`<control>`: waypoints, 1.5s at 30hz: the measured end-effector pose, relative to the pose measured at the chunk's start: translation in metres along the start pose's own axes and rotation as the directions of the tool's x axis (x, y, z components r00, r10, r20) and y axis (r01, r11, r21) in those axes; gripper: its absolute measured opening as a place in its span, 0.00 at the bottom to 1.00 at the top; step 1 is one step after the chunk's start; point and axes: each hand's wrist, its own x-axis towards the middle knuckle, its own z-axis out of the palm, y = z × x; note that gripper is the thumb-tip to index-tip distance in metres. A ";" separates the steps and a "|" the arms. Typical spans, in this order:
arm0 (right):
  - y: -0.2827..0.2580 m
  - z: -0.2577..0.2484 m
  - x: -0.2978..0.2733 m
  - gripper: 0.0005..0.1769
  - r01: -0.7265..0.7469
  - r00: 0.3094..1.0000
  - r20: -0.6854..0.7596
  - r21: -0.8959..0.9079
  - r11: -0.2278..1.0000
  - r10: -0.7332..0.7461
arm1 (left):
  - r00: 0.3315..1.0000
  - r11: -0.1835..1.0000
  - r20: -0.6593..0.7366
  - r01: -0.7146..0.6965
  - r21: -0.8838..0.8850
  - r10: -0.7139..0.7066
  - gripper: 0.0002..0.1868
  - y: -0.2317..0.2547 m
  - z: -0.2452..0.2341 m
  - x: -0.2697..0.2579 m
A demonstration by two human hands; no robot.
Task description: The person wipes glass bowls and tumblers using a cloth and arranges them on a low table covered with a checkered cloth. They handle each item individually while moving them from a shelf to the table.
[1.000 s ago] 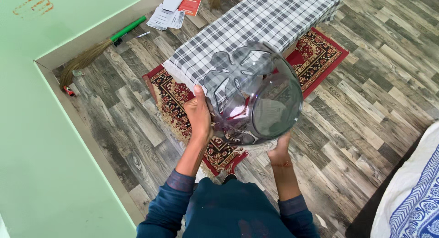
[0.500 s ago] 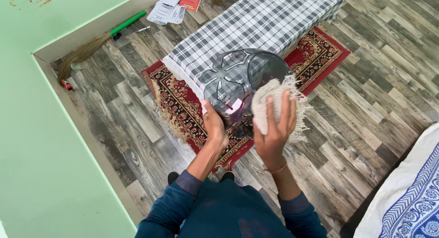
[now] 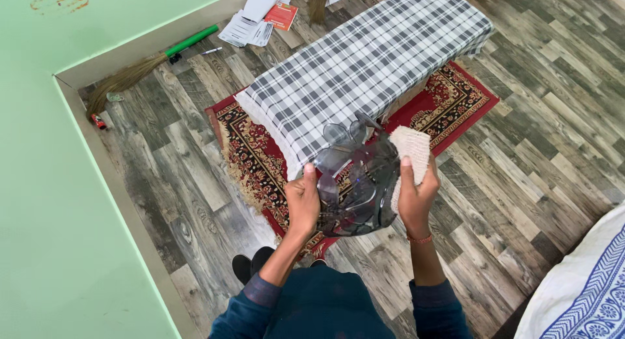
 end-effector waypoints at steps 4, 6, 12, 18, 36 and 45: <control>0.093 -0.004 0.007 0.19 -0.587 0.800 0.140 0.389 0.710 0.584 | 0.996 0.998 0.076 -0.051 0.027 0.048 0.37 0.024 -0.026 -0.005; 0.117 0.005 -0.002 0.21 -0.753 0.627 0.345 0.496 0.432 0.698 | 0.987 0.994 0.123 -0.106 -0.006 0.106 0.36 0.043 -0.036 -0.002; 0.087 0.040 0.014 0.28 -0.713 0.687 0.516 0.615 0.337 0.512 | 0.815 0.843 0.351 -0.526 0.113 0.461 0.31 0.085 -0.055 0.039; 0.049 0.049 0.113 0.36 -0.599 0.801 0.484 0.663 0.449 0.353 | 0.869 0.891 -0.209 -0.417 0.179 0.448 0.26 0.045 -0.010 0.119; 0.308 0.040 0.296 0.24 -0.705 0.676 -0.262 0.042 0.708 0.689 | 0.419 0.538 0.416 0.812 0.226 -0.807 0.17 -0.128 0.064 0.314; 0.361 0.103 0.367 0.24 -0.875 0.469 0.071 -0.101 0.474 0.880 | 0.462 0.454 0.062 0.884 -0.111 -0.885 0.13 -0.277 0.111 0.351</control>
